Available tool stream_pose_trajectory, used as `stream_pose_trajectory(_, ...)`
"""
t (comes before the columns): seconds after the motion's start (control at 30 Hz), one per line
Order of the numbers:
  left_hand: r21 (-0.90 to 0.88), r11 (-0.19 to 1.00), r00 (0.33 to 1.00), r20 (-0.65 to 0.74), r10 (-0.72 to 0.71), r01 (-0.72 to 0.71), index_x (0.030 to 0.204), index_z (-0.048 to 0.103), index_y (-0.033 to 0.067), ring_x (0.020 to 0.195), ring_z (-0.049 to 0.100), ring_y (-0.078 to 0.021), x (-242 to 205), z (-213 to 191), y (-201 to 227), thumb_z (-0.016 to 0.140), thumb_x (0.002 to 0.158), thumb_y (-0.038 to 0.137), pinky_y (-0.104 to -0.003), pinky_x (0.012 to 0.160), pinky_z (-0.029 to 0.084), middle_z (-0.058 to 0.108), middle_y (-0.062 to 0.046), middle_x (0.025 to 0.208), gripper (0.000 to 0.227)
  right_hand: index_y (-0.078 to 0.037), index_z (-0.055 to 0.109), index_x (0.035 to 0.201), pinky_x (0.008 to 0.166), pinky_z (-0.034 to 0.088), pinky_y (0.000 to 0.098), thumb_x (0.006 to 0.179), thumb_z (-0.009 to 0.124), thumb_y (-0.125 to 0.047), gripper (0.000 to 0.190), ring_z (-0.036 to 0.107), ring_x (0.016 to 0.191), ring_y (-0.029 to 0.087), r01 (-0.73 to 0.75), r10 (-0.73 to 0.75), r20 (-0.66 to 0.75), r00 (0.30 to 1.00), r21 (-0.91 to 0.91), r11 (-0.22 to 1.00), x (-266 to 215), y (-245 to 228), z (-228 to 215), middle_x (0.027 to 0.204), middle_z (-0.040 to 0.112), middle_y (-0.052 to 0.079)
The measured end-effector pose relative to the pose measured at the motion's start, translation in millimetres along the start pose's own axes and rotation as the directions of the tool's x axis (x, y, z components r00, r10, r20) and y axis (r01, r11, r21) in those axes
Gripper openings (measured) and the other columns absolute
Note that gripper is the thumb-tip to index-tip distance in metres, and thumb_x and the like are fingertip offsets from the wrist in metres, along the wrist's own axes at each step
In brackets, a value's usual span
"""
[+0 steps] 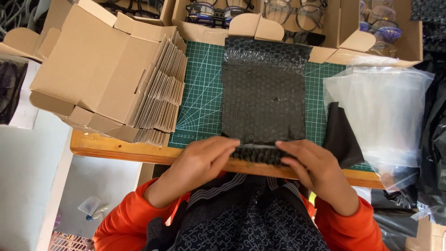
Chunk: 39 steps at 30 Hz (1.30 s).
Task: The person cleans a pair of sunglasses with a cloth, then places them into a small plastic bag. They wrap the bag in bubble wrap, place it inside a small cardboard box, and finally put the box into a black shipping bag.
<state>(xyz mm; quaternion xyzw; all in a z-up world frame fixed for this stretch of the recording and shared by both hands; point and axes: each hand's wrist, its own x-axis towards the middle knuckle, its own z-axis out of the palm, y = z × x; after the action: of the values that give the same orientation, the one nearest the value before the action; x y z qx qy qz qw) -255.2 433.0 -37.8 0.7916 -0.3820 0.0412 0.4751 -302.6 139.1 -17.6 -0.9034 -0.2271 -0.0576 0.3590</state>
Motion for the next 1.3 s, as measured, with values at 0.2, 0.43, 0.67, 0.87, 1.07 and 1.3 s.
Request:
stream_pose_trajectory(0.2, 0.118, 0.984, 0.991, 0.014, -0.134, 0.131, 0.133, 0.06, -0.0021, 0.09, 0.071, -0.0346, 26.4, -2.0, -2.7, 0.058, 0.101, 0.003, -0.041, 0.068, 0.06, 0.073, -0.019, 0.091, 0.032, -0.003, 0.078, 0.102, 0.083, 0.062, 0.0397, 0.084, 0.085, -0.005, 0.019, 0.077, 0.092, 0.032, -0.16, 0.138, -0.284, 0.949, -0.054, 0.986, 17.7, 2.4, 12.4, 0.092, 0.079, 0.009)
stream_pose_trajectory(0.43, 0.382, 0.924, 0.997, -0.061, 0.056, -0.028, 0.107, 0.077, 0.0084, 0.112, 0.063, -0.0349, 29.1, 11.2, -16.2, 0.071, 0.086, -0.008, -0.038, 0.08, 0.052, 0.075, -0.011, 0.086, 0.027, -0.009, 0.079, 0.101, 0.097, 0.056, 0.0469, 0.083, 0.093, -0.017, 0.024, 0.068, 0.109, 0.036, -0.085, -0.104, -0.403, 0.909, -0.425, 0.901, 19.2, 16.1, 18.2, 0.108, 0.073, 0.007)
stream_pose_trajectory(0.67, 0.448, 0.883, 0.961, -0.153, 0.231, -0.14, 0.11, 0.075, -0.0005, 0.108, 0.069, -0.0347, 25.7, 15.8, -16.5, 0.074, 0.089, -0.01, -0.044, 0.088, 0.059, 0.074, -0.018, 0.116, 0.023, 0.005, 0.075, 0.103, 0.092, 0.055, 0.047, 0.094, 0.075, 0.001, 0.009, 0.07, 0.096, 0.039, 0.049, -0.148, -0.215, 0.965, -0.41, 0.911, 26.0, -14.9, 14.5, 0.092, 0.07, 0.018)
stream_pose_trajectory(0.87, 0.197, 0.977, 0.996, 0.018, 0.084, -0.086, 0.136, 0.061, -0.005, 0.114, 0.069, -0.0413, 21.7, -8.7, 4.3, 0.068, 0.094, 0.008, -0.052, 0.096, 0.056, 0.07, -0.028, 0.123, 0.045, -0.008, 0.07, 0.13, 0.111, 0.041, 0.0517, 0.088, 0.07, -0.024, 0.045, 0.064, 0.126, 0.035, 0.017, -0.016, 0.004, 1.0, -0.234, 0.972, 11.9, -1.7, -8.2, 0.127, 0.072, 0.013)
stream_pose_trajectory(1.07, 0.216, 0.969, 0.984, 0.151, 0.09, -0.122, 0.143, 0.057, 0.0031, 0.116, 0.068, -0.0353, 6.6, -17.8, 4.9, 0.08, 0.091, 0.016, -0.051, 0.1, 0.05, 0.068, -0.021, 0.132, 0.059, -0.011, 0.067, 0.129, 0.107, 0.045, 0.044, 0.086, 0.078, -0.02, 0.046, 0.067, 0.122, 0.026, 0.038, -0.035, 0.016, 0.999, -0.272, 0.961, -2.1, 3.7, -9.4, 0.136, 0.07, 0.008)
stream_pose_trajectory(1.3, 0.239, 0.968, 0.995, 0.078, 0.066, -0.083, 0.138, 0.056, 0.0005, 0.098, 0.07, -0.0265, 5.3, -17.6, 6.5, 0.068, 0.102, 0.015, -0.041, 0.091, 0.055, 0.073, -0.012, 0.109, 0.041, 0.001, 0.064, 0.105, 0.097, 0.062, 0.0441, 0.091, 0.071, -0.016, 0.022, 0.073, 0.108, 0.035, 0.015, -0.019, -0.062, 0.998, -0.075, 0.997, -10.0, 8.0, -6.0, 0.115, 0.071, 0.022)
